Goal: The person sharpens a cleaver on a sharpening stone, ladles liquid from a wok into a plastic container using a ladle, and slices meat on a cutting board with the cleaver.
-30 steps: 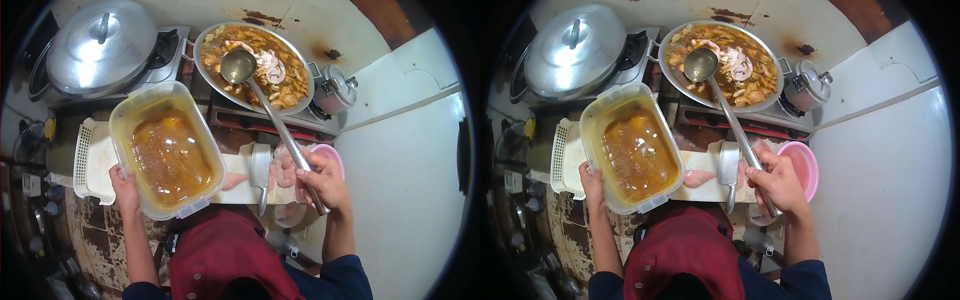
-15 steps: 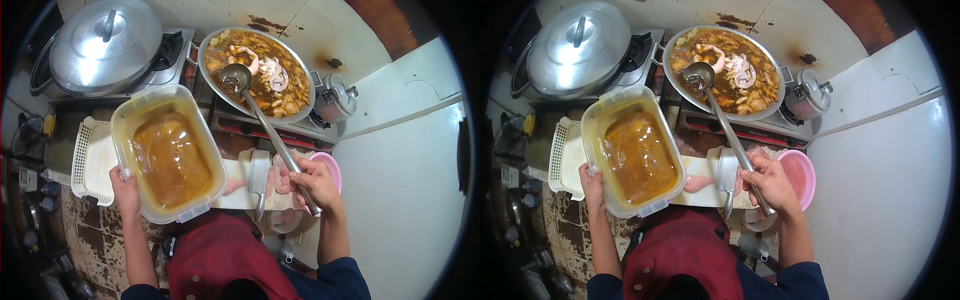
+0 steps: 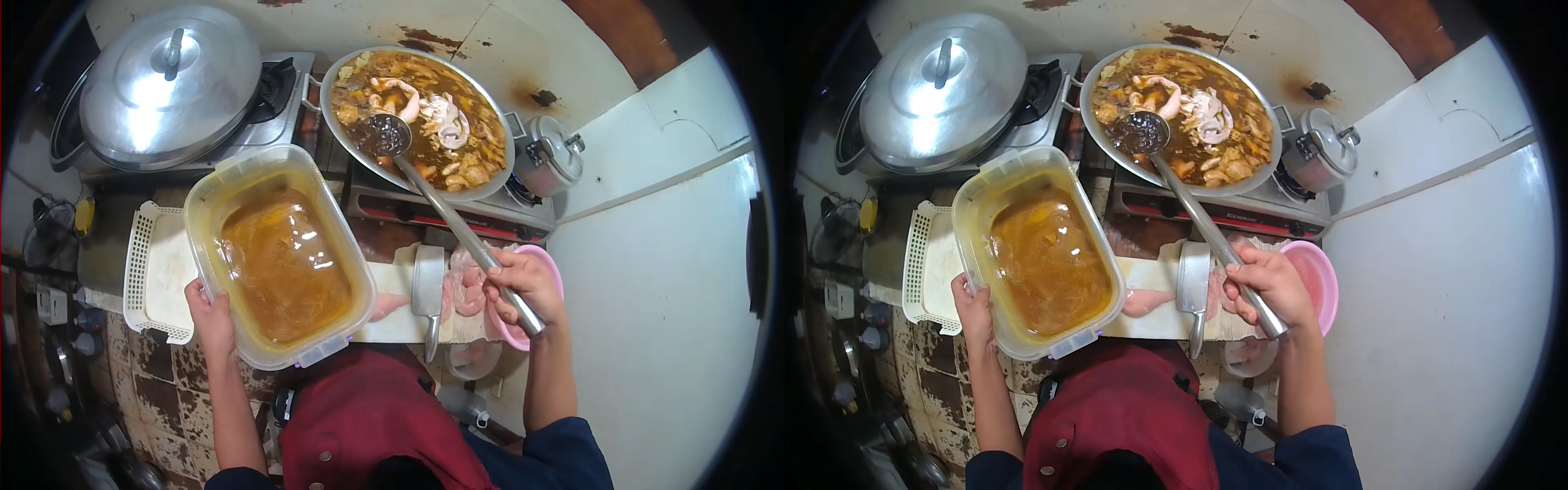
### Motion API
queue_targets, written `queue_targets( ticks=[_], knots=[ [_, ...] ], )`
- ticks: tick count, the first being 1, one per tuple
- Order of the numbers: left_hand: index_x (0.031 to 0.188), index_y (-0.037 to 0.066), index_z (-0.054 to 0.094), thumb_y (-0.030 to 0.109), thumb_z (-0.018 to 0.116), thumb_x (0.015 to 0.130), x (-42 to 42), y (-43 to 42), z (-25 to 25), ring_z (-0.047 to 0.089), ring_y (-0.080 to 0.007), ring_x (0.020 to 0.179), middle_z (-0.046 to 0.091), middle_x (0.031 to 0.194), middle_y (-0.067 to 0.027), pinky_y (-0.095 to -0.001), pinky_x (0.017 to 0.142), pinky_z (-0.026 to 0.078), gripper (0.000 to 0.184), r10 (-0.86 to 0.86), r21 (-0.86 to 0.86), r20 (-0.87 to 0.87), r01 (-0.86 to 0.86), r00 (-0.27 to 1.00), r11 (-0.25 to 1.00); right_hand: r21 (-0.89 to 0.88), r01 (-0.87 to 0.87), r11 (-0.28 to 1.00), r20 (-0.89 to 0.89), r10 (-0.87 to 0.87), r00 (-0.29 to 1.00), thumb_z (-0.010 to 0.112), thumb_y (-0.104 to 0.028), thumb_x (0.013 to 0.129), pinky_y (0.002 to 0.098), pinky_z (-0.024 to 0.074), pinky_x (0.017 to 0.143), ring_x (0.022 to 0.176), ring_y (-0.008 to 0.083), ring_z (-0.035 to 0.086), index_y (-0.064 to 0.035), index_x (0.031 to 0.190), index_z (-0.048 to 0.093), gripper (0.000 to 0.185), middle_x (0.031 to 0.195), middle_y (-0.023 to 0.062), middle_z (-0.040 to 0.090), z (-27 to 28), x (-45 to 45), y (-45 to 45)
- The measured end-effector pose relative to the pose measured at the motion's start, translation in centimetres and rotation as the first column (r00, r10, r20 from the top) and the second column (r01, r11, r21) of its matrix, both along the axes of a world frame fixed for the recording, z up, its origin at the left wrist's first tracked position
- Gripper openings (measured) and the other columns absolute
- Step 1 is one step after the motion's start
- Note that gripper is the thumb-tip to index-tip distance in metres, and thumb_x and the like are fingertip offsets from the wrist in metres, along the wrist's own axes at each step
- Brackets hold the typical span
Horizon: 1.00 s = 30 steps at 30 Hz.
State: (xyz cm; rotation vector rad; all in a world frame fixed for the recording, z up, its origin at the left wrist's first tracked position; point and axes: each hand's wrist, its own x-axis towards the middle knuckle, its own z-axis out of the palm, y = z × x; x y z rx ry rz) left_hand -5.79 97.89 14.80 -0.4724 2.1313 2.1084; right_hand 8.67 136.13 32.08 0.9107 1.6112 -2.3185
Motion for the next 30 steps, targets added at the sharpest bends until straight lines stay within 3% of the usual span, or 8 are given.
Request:
queue_targets(
  ticks=[6, 20, 21, 25, 28, 29, 30],
  knots=[
    [0.119, 0.001, 0.037, -0.007, 0.045, 0.088, 0.0, 0.0, -0.2, 0.057, -0.0158, 0.091, 0.058, 0.106, -0.0146, -0.0287, 0.08, 0.046, 0.033, -0.007, -0.029, -0.006, 0.007, 1.0, 1.0, -0.189, 0.059, 0.98, -0.091, -0.077, 0.993, 0.05, -0.002, 0.09, 0.0207, 0.0382, 0.031, 0.035, 0.0123, 0.049, 0.0083, 0.117, 0.051, 0.029, 0.068, 0.0142, 0.059, 2.1, 0.2, 0.6],
    [0.121, 0.001, 0.036, -0.006, 0.045, 0.087, 0.0, -0.1, -0.1, 0.057, -0.0165, 0.09, 0.057, 0.107, -0.0166, -0.0285, 0.08, 0.046, 0.035, -0.016, 0.015, -0.015, 0.016, 1.0, 1.0, 0.028, -0.05, 0.998, -0.09, 0.052, 0.995, 0.055, -0.006, 0.087, 0.0212, 0.0368, 0.03, 0.033, 0.0121, 0.048, 0.0169, 0.119, 0.048, 0.041, 0.063, 0.0137, 0.056, 7.7, 3.1, -2.4],
    [0.121, 0.001, 0.036, -0.006, 0.045, 0.087, -0.1, -0.1, -0.2, 0.057, -0.0164, 0.089, 0.057, 0.106, -0.0165, -0.0284, 0.079, 0.046, 0.036, -0.009, 0.011, -0.017, 0.009, 1.0, 1.0, 0.032, -0.028, 0.999, -0.076, 0.03, 0.997, 0.058, -0.005, 0.083, 0.0215, 0.0336, 0.027, 0.031, 0.0118, 0.046, 0.0189, 0.118, 0.048, 0.044, 0.06, 0.0183, 0.057, 7.8, 3.5, -2.8],
    [0.122, 0.001, 0.035, -0.006, 0.045, 0.087, 0.0, -0.2, -0.6, 0.057, -0.0158, 0.088, 0.057, 0.105, -0.0158, -0.0284, 0.078, 0.046, 0.037, 0.007, 0.001, -0.035, -0.007, 0.999, 1.0, -0.009, -0.072, 0.997, 0.003, 0.072, 0.997, 0.06, -0.002, 0.082, 0.0201, 0.0358, 0.031, 0.035, 0.0105, 0.048, 0.0165, 0.126, 0.046, 0.05, 0.067, 0.0139, 0.059, 8.4, 4.5, -4.4],
    [0.12, 0.001, 0.038, -0.005, 0.048, 0.085, 0.1, 0.0, -0.5, 0.058, -0.0148, 0.083, 0.059, 0.102, -0.0146, -0.0269, 0.072, 0.049, 0.036, 0.02, 0.025, -0.066, -0.019, 0.998, 1.0, 0.103, -0.167, 0.981, 0.138, 0.152, 0.979, 0.062, 0.0, 0.079, 0.0189, 0.0367, 0.035, 0.039, 0.0091, 0.049, 0.0131, 0.128, 0.048, 0.052, 0.068, 0.011, 0.06, 9.3, 4.1, -6.4],
    [0.12, 0.001, 0.038, -0.005, 0.048, 0.085, 0.0, 0.0, -0.6, 0.058, -0.0148, 0.083, 0.059, 0.102, -0.0146, -0.0268, 0.072, 0.049, 0.036, 0.02, 0.025, -0.07, -0.019, 0.997, 1.0, 0.172, -0.237, 0.956, 0.201, 0.201, 0.959, 0.063, 0.0, 0.079, 0.0229, 0.0409, 0.041, 0.047, 0.0095, 0.054, 0.0088, 0.129, 0.05, 0.053, 0.068, 0.0096, 0.061, 9.5, 4.1, -6.9],
    [0.12, 0.001, 0.038, -0.005, 0.048, 0.085, 0.0, 0.0, -0.6, 0.058, -0.0147, 0.083, 0.059, 0.102, -0.0146, -0.0267, 0.072, 0.049, 0.036, 0.018, 0.024, -0.073, -0.016, 0.997, 1.0, 0.337, -0.368, 0.867, 0.201, 0.316, 0.927, 0.063, -0.001, 0.079, 0.0248, 0.042, 0.043, 0.048, 0.0112, 0.055, 0.0075, 0.129, 0.05, 0.052, 0.067, 0.0098, 0.06, 9.4, 4.2, -7.1]
  ],
)
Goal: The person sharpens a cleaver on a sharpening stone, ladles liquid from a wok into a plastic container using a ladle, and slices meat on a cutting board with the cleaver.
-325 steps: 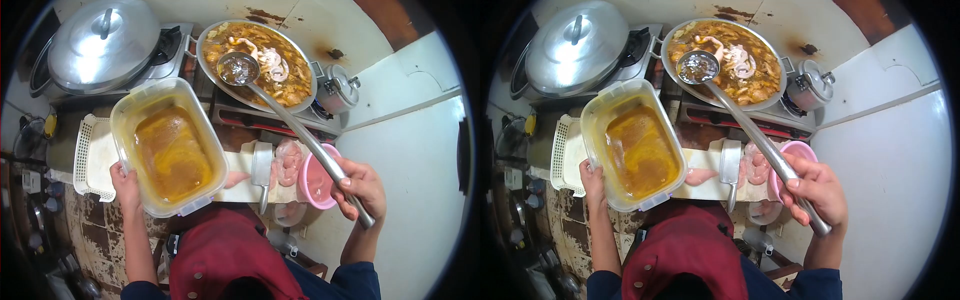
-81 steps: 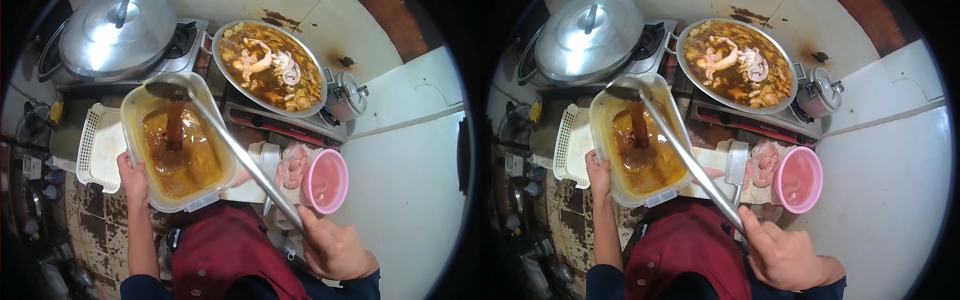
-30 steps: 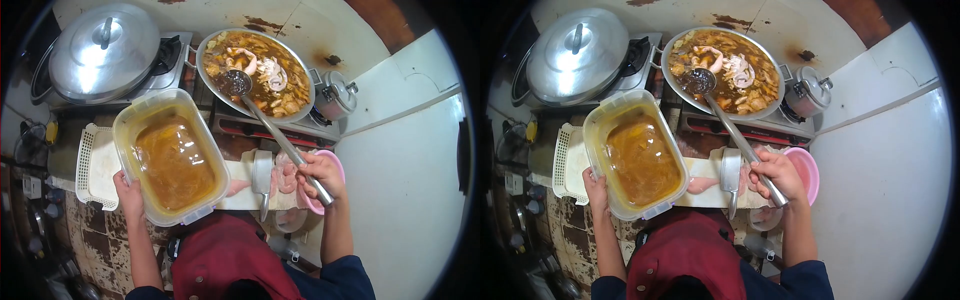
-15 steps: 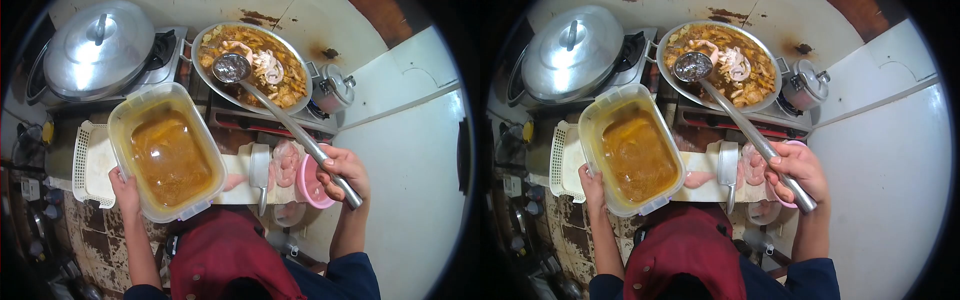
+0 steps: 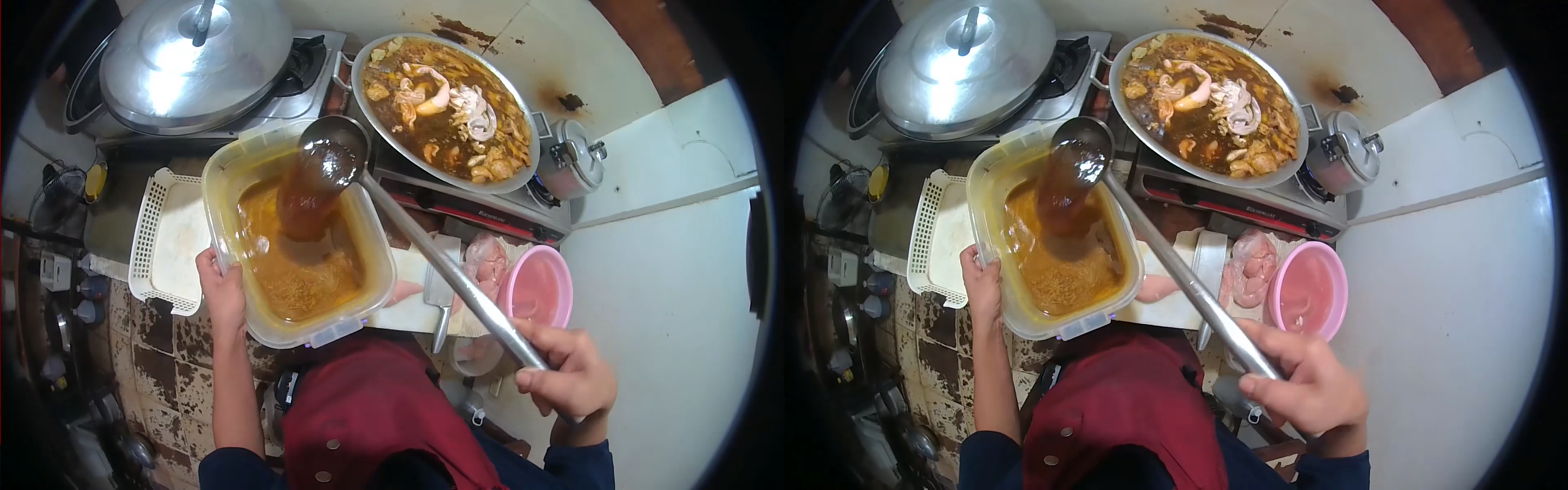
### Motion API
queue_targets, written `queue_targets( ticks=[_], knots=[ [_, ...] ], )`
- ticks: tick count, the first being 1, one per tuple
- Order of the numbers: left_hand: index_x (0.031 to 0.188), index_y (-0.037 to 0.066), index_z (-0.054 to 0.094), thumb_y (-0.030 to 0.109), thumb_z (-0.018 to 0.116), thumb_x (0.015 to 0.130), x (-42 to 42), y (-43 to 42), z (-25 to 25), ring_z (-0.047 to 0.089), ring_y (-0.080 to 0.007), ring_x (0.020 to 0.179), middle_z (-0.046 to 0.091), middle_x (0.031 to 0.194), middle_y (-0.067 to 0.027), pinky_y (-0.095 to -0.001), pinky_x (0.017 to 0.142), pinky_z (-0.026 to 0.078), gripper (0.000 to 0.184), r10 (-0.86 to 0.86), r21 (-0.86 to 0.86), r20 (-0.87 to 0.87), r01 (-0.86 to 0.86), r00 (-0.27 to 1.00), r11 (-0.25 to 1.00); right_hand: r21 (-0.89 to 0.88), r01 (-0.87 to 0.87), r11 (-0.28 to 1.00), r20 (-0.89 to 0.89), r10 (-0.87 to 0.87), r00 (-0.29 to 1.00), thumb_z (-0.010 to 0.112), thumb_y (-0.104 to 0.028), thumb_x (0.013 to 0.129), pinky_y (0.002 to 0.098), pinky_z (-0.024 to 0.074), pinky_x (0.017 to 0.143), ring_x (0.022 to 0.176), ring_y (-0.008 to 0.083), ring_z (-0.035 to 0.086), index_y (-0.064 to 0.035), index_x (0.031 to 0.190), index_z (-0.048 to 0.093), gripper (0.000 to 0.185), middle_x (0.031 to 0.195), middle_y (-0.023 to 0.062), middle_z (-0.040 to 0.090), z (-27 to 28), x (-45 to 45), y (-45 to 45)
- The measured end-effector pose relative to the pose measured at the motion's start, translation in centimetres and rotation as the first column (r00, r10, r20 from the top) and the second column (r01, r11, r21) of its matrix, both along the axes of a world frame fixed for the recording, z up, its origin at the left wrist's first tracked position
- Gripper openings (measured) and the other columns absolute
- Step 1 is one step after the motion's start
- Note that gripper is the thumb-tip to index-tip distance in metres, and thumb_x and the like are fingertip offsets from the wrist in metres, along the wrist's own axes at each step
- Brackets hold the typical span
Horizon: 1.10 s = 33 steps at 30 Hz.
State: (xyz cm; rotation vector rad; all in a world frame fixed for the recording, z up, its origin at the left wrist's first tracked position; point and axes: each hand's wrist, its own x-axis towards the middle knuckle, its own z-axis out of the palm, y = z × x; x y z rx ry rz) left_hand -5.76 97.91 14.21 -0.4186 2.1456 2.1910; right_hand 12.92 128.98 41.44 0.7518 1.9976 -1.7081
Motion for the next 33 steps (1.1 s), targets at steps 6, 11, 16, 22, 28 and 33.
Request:
queue_targets(
  ticks=[6, 11, 16, 22, 28, 33],
  knots=[
    [0.121, 0.001, 0.037, -0.005, 0.047, 0.087, 0.1, 0.2, 0.8, 0.058, -0.0149, 0.084, 0.059, 0.103, -0.0154, -0.0272, 0.073, 0.048, 0.036, -0.013, -0.022, 0.042, 0.014, 0.999, 1.0, 0.711, -0.437, 0.551, -0.014, 0.632, 0.775, 0.062, -0.008, 0.08, 0.0374, 0.0486, 0.051, 0.059, 0.0296, 0.061, 0.0005, 0.132, 0.048, 0.054, 0.074, 0.0114, 0.061, -1.8, 2.2, -1.7],
    [0.122, 0.0, 0.036, -0.007, 0.046, 0.088, 0.1, 0.3, 1.3, 0.058, -0.0154, 0.086, 0.058, 0.104, -0.0152, -0.0274, 0.075, 0.047, 0.035, 0.001, -0.053, 0.047, 0.001, 0.999, 0.999, 0.573, -0.416, 0.707, -0.062, 0.543, 0.838, 0.062, -0.008, 0.081, 0.0363, 0.049, 0.051, 0.057, 0.0228, 0.063, 0.0013, 0.131, 0.049, 0.053, 0.075, 0.0095, 0.062, -2.2, 3.7, -1.3],
    [0.122, 0.0, 0.036, -0.007, 0.046, 0.087, -0.1, -0.2, 0.0, 0.058, -0.0157, 0.087, 0.058, 0.105, -0.0151, -0.0277, 0.076, 0.047, 0.037, -0.017, -0.061, 0.029, 0.019, 0.999, 0.998, -0.438, 0.276, 0.855, -0.092, -0.349, 0.933, 0.063, -0.002, 0.08, 0.0232, 0.044, 0.04, 0.047, 0.0102, 0.057, 0.0125, 0.127, 0.048, 0.051, 0.07, 0.0109, 0.061, -2.0, 5.3, 2.5],
    [0.121, 0.0, 0.037, -0.008, 0.044, 0.085, -0.2, -0.2, -0.3, 0.058, -0.0157, 0.088, 0.058, 0.105, -0.0152, -0.0282, 0.077, 0.047, 0.037, -0.015, -0.072, 0.028, 0.017, 1.0, 0.997, -0.274, 0.364, 0.89, -0.166, -0.417, 0.894, 0.059, -0.003, 0.083, 0.0199, 0.0379, 0.033, 0.037, 0.0092, 0.049, 0.0141, 0.126, 0.047, 0.048, 0.064, 0.0101, 0.058, -5.4, 2.3, 4.8],
    [0.119, 0.001, 0.038, -0.008, 0.044, 0.085, 0.0, -0.2, 0.4, 0.057, -0.0153, 0.087, 0.057, 0.106, -0.0144, -0.0283, 0.078, 0.046, 0.036, -0.026, -0.082, 0.065, 0.032, 0.998, 0.996, -0.059, 0.325, 0.944, -0.145, -0.331, 0.932, 0.055, -0.002, 0.087, 0.0212, 0.0399, 0.035, 0.039, 0.0094, 0.05, 0.0101, 0.128, 0.049, 0.044, 0.065, 0.0079, 0.058, -7.5, 0.4, 5.3],
    [0.119, 0.002, 0.038, -0.008, 0.043, 0.086, -0.2, -0.3, 0.2, 0.056, -0.0151, 0.088, 0.057, 0.106, -0.0144, -0.0287, 0.078, 0.045, 0.035, -0.027, -0.101, 0.052, 0.032, 0.998, 0.994, -0.092, 0.33, 0.94, -0.108, -0.339, 0.935, 0.055, -0.004, 0.088, 0.0215, 0.0398, 0.035, 0.038, 0.0099, 0.05, 0.01, 0.125, 0.051, 0.039, 0.065, 0.0077, 0.058, -8.1, -0.1, 5.8]
  ],
)
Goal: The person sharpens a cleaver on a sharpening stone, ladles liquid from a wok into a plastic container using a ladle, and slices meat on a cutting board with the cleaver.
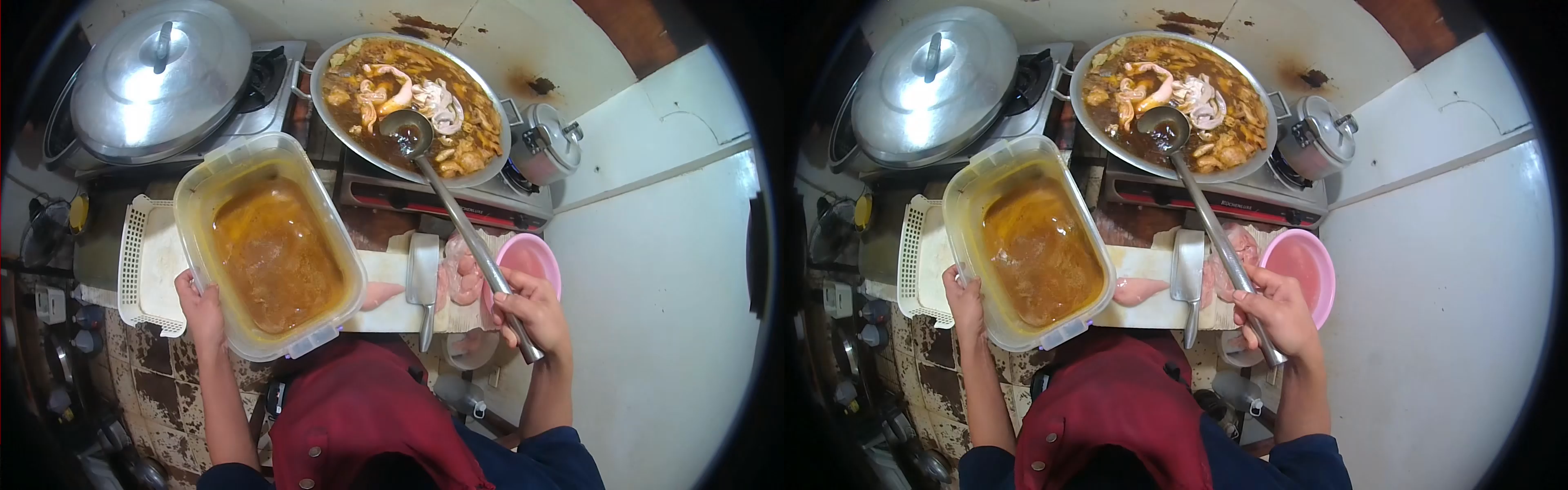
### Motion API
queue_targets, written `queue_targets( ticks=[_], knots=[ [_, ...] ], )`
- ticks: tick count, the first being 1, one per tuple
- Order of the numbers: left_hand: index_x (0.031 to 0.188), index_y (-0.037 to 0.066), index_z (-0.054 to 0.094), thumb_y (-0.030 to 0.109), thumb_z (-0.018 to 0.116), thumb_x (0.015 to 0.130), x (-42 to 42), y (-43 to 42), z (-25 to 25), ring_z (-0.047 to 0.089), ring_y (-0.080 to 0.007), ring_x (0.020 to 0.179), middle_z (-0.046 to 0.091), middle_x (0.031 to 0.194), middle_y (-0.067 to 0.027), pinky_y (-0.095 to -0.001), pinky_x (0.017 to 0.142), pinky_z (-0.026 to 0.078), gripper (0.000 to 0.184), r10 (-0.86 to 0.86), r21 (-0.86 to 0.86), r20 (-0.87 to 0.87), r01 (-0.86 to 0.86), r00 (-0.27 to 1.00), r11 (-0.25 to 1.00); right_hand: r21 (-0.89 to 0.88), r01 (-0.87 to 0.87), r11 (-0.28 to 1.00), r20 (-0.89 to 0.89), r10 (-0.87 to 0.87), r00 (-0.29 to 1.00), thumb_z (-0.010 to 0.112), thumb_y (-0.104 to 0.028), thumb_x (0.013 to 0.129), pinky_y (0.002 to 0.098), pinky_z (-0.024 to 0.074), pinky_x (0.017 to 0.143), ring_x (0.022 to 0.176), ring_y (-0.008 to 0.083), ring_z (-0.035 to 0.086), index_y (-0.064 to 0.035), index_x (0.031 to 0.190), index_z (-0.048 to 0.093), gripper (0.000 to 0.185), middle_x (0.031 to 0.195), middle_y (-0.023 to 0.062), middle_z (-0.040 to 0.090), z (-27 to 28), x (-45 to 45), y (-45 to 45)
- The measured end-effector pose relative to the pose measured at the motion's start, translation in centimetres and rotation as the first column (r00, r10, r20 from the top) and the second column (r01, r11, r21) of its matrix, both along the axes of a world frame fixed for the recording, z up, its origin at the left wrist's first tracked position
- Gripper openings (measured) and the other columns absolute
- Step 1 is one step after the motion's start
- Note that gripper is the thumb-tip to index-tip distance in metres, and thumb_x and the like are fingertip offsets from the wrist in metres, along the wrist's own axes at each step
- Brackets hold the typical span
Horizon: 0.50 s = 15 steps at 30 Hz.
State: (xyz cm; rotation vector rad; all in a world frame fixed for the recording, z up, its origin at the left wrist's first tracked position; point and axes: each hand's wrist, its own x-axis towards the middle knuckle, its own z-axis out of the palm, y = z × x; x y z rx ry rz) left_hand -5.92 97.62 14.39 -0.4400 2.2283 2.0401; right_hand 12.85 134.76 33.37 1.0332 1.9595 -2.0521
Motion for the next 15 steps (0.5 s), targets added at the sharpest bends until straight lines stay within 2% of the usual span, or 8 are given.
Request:
queue_targets(
  ticks=[9, 12, 15],
  knots=[
    [0.12, 0.001, 0.037, -0.007, 0.044, 0.086, -0.1, 0.1, 0.3, 0.057, -0.0166, 0.091, 0.057, 0.107, -0.0153, -0.0293, 0.081, 0.045, 0.036, -0.008, -0.021, 0.025, 0.009, 1.0, 1.0, -0.085, 0.023, 0.996, 0.009, -0.023, 1.0, 0.052, -0.004, 0.09, 0.0209, 0.0403, 0.034, 0.037, 0.0105, 0.051, 0.0082, 0.113, 0.056, 0.027, 0.064, 0.0087, 0.058, -0.8, -0.1, 1.0],
    [0.12, 0.001, 0.037, -0.007, 0.044, 0.086, 0.0, 0.1, 0.3, 0.057, -0.0163, 0.09, 0.057, 0.107, -0.0148, -0.0291, 0.08, 0.045, 0.036, -0.006, -0.004, 0.022, 0.006, 1.0, 1.0, -0.192, 0.063, 0.979, -0.035, -0.071, 0.997, 0.051, -0.003, 0.09, 0.0212, 0.0401, 0.033, 0.036, 0.0119, 0.05, 0.0083, 0.113, 0.055, 0.026, 0.064, 0.0101, 0.058, -1.0, 0.2, 1.3],
    [0.12, 0.002, 0.037, -0.006, 0.045, 0.086, 0.1, 0.2, 0.5, 0.057, -0.016, 0.09, 0.057, 0.106, -0.0141, -0.029, 0.08, 0.045, 0.036, -0.011, -0.008, 0.013, 0.011, 1.0, 1.0, -0.373, 0.102, 0.922, -0.109, -0.152, 0.982, 0.05, -0.003, 0.09, 0.0215, 0.0402, 0.032, 0.035, 0.0129, 0.05, 0.0091, 0.115, 0.054, 0.028, 0.064, 0.0116, 0.059, -0.7, 0.3, 1.3]
  ],
)
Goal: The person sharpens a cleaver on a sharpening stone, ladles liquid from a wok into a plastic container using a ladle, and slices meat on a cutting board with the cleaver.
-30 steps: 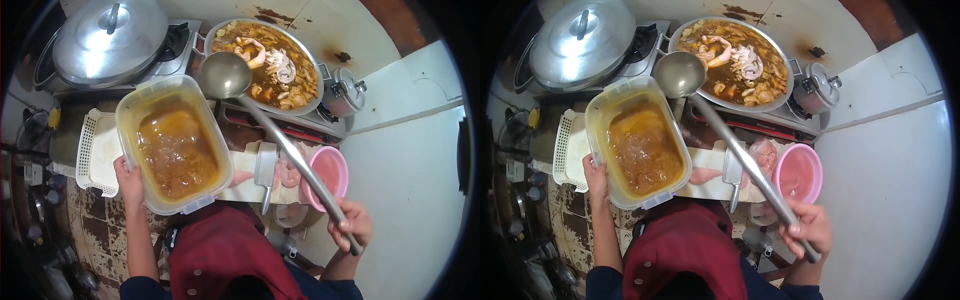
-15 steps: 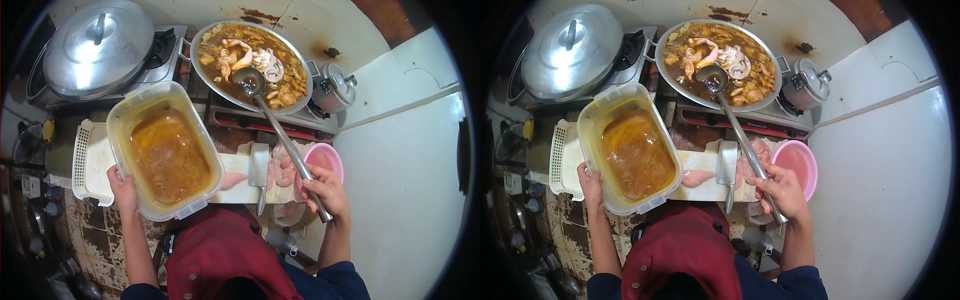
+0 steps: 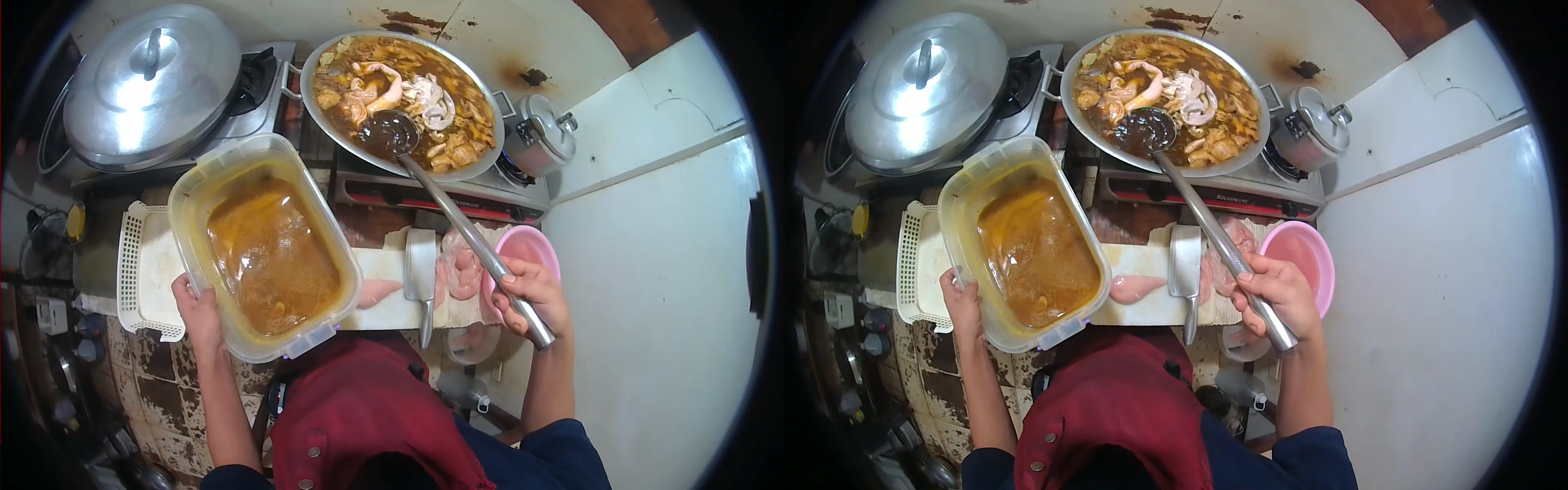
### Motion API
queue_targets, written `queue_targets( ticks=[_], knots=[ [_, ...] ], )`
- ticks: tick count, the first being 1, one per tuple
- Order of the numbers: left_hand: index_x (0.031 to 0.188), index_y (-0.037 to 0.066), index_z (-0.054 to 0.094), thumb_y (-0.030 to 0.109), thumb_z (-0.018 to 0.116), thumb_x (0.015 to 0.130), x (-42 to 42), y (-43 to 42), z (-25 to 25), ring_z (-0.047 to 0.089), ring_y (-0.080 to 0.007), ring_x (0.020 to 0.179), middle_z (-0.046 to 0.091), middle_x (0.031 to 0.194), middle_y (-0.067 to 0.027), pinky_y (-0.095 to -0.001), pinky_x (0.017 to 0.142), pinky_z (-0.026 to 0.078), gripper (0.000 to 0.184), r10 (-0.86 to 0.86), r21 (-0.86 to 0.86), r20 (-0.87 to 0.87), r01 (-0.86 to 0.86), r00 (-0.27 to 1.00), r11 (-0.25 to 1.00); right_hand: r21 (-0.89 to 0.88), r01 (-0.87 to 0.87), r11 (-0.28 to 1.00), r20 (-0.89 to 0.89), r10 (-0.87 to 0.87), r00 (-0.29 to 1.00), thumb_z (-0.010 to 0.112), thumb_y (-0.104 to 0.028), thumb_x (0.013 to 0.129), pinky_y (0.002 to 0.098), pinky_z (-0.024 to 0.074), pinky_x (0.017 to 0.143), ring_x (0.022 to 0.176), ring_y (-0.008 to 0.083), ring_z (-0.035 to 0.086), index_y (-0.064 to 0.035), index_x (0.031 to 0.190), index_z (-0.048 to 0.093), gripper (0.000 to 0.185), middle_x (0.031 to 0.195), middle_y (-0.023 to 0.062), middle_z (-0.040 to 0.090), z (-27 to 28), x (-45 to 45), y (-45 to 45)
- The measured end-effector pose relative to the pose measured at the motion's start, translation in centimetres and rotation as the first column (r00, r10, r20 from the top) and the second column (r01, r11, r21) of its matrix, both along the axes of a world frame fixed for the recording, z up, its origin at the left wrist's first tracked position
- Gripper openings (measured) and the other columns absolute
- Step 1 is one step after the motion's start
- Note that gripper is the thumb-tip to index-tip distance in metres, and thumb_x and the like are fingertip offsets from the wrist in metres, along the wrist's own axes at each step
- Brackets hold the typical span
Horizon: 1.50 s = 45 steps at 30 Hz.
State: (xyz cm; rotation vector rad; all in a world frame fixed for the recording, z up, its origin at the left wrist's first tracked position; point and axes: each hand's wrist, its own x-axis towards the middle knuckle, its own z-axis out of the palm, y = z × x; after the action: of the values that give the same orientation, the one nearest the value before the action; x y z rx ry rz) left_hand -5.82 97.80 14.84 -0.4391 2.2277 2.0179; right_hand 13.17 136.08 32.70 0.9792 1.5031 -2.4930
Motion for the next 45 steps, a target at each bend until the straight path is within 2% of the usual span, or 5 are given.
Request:
queue_targets(
  ticks=[25, 32, 36, 41, 45],
  knots=[
    [0.122, 0.003, 0.038, -0.001, 0.05, 0.086, 0.1, -0.2, -0.8, 0.055, -0.0106, 0.075, 0.06, 0.097, -0.0112, -0.0236, 0.063, 0.043, 0.038, 0.019, 0.057, -0.045, -0.016, 0.999, 0.998, 0.101, -0.207, 0.973, 0.224, 0.18, 0.958, 0.062, 0.0, 0.081, 0.0226, 0.0425, 0.043, 0.048, 0.0109, 0.053, 0.0101, 0.13, 0.048, 0.052, 0.069, 0.0085, 0.06, 7.5, 1.5, -8.7],
    [0.123, 0.0, 0.036, -0.006, 0.046, 0.088, 0.0, 0.1, -0.3, 0.058, -0.0167, 0.09, 0.058, 0.107, -0.0167, -0.028, 0.078, 0.048, 0.037, 0.01, 0.045, -0.024, -0.009, 1.0, 0.999, 0.818, -0.572, -0.058, 0.496, 0.574, 0.652, 0.062, -0.009, 0.079, 0.0396, 0.0494, 0.05, 0.055, 0.0279, 0.061, 0.0035, 0.134, 0.044, 0.059, 0.074, 0.0125, 0.061, 4.2, 1.7, -10.2],
    [0.124, 0.001, 0.036, -0.006, 0.047, 0.088, 0.0, 0.0, 0.1, 0.058, -0.0162, 0.089, 0.058, 0.107, -0.016, -0.0278, 0.077, 0.047, 0.037, 0.009, 0.01, -0.013, -0.009, 1.0, 1.0, 0.768, -0.617, -0.171, 0.567, 0.631, 0.53, 0.06, -0.01, 0.079, 0.0433, 0.0494, 0.049, 0.058, 0.0329, 0.061, 0.0024, 0.136, 0.04, 0.062, 0.078, 0.014, 0.062, 4.7, 2.6, -10.0],
    [0.124, 0.0, 0.036, -0.005, 0.046, 0.089, -0.1, -0.2, -0.7, 0.058, -0.0162, 0.089, 0.058, 0.108, -0.0165, -0.0284, 0.077, 0.047, 0.037, -0.001, 0.035, -0.033, 0.003, 0.999, 0.999, 0.453, -0.48, 0.751, 0.208, 0.435, 0.876, 0.069, -0.006, 0.078, 0.0287, 0.0446, 0.049, 0.055, 0.012, 0.059, 0.0032, 0.128, 0.054, 0.053, 0.075, 0.0053, 0.064, 5.8, 3.0, -7.2],
    [0.124, 0.0, 0.036, -0.005, 0.046, 0.089, -0.2, 0.0, -0.3, 0.058, -0.017, 0.091, 0.057, 0.11, -0.0173, -0.0287, 0.079, 0.047, 0.037, 0.011, 0.014, -0.018, -0.011, 1.0, 1.0, 0.14, -0.179, 0.974, 0.055, 0.173, 0.983, 0.065, -0.002, 0.08, 0.0175, 0.039, 0.038, 0.042, 0.0054, 0.051, 0.0116, 0.126, 0.05, 0.05, 0.069, 0.0086, 0.061, 4.6, 3.5, -3.7]
  ],
)
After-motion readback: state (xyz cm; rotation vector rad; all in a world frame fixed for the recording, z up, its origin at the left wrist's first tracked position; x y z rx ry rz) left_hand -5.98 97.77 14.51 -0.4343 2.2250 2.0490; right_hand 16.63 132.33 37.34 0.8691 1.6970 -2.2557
